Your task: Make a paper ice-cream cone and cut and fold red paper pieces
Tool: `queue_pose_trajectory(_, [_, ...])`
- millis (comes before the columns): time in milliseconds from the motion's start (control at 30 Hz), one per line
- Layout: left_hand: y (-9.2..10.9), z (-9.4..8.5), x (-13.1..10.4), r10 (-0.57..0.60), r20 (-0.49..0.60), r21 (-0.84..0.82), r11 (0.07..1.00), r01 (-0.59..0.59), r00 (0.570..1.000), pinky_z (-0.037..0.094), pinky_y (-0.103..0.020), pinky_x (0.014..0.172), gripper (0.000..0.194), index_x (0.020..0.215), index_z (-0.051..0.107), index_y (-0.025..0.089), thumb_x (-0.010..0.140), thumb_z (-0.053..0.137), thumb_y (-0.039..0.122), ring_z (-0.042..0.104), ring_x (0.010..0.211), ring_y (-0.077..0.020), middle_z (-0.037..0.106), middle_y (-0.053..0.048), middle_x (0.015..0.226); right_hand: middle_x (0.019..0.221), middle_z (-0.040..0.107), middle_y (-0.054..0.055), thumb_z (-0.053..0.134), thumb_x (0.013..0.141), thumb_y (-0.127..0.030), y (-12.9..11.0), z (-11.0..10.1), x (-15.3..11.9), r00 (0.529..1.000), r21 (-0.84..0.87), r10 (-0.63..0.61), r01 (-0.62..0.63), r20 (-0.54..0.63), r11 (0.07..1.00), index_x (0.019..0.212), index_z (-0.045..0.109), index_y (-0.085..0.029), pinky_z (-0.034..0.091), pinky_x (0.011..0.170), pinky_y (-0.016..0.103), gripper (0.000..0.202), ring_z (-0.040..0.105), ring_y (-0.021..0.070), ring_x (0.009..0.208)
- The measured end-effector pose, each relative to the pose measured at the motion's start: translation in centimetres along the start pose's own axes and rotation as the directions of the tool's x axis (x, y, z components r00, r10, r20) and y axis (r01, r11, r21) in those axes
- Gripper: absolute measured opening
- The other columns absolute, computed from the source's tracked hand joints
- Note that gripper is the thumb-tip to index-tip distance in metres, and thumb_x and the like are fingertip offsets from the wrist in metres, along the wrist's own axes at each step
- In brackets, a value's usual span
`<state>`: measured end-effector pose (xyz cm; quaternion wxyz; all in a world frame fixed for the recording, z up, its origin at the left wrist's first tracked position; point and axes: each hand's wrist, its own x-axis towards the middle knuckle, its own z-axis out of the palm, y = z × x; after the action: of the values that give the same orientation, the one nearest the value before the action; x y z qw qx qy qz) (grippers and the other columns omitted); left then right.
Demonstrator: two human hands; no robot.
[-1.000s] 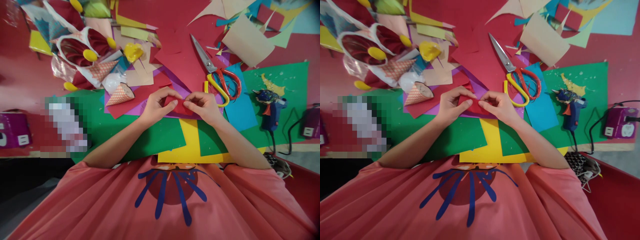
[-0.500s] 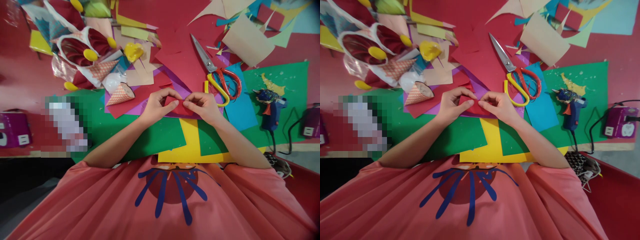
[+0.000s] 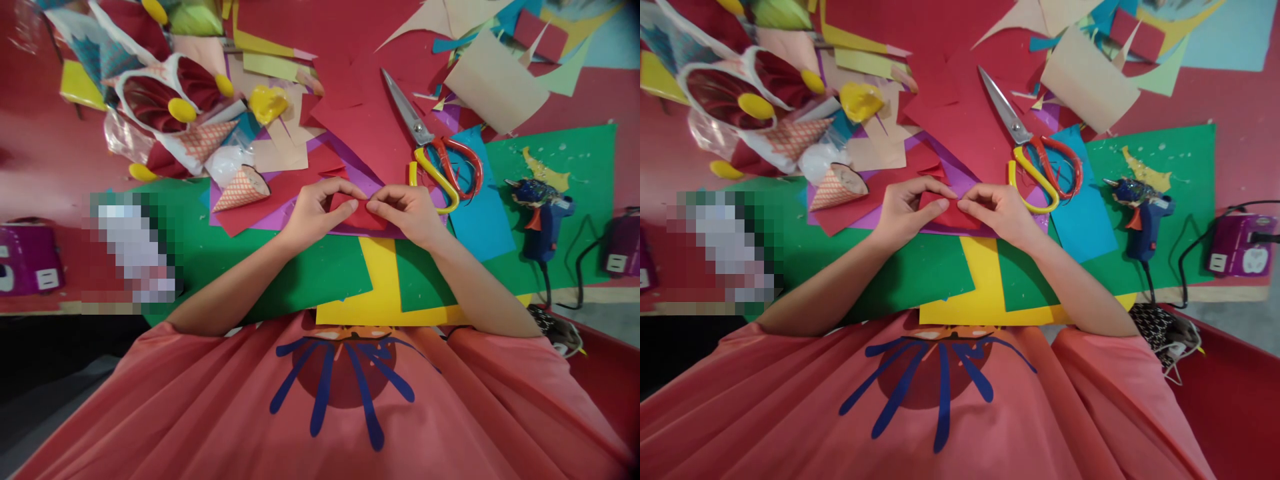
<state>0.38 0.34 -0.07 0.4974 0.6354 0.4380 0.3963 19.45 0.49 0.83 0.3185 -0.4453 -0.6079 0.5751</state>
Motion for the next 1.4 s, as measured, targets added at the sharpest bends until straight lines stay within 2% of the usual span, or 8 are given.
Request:
queue_pose_trajectory(300, [0.05,0.02,0.01,0.001,-0.005,0.014,1.0,-0.001,1.0,0.051,-0.028,0.074,0.008,0.079,0.069,0.019,0.079,0.064,0.025,0.066,0.077,-0.0137,0.073,0.0,0.08,0.06,0.053,-0.003,0.068,0.078,-0.05,-0.01,-0.14,0.06,1.0,-0.03,0.005,-0.004,0.013,1.0,0.068,0.064,-0.014,0.032,0.05,0.022,0.037,0.04,0.0071,0.055])
queue_pose_trajectory(967, [0.25,0.18,-0.04,0.003,-0.006,0.022,1.0,-0.003,1.0,0.05,-0.026,0.074,0.01,0.08,0.069,0.017,0.079,0.061,0.022,0.066,0.078,-0.0127,0.073,0.0,0.079,0.058,0.049,-0.003,0.064,0.079,-0.057,-0.2,-0.33,0.01,0.999,-0.062,0.018,-0.016,0.032,0.998,0.068,0.062,-0.014,0.03,0.051,0.022,0.045,0.037,0.0065,0.055])
queue_pose_trajectory(1267, [0.07,0.19,-0.2,0.053,-0.021,0.06,0.997,-0.052,0.998,0.051,-0.025,0.073,0.01,0.081,0.069,0.018,0.08,0.06,0.021,0.067,0.078,-0.0122,0.073,0.0,0.08,0.058,0.046,-0.004,0.063,0.081,-0.055,-0.35,-0.25,-0.03,1.0,-0.028,0.004,-0.003,0.029,1.0,0.069,0.061,-0.014,0.029,0.05,0.022,0.043,0.035,0.0056,0.054])
queue_pose_trajectory(1400, [-0.18,0.29,-0.35,0.135,0.023,0.077,0.988,-0.137,0.991,0.052,-0.023,0.073,0.007,0.083,0.068,0.018,0.081,0.061,0.019,0.067,0.078,-0.011,0.073,0.0,0.081,0.06,0.05,-0.004,0.066,0.079,-0.049,-0.26,-0.02,-0.04,0.998,0.006,-0.009,0.008,0.069,1.0,0.071,0.061,-0.014,0.031,0.049,0.021,0.036,0.038,0.0053,0.053])
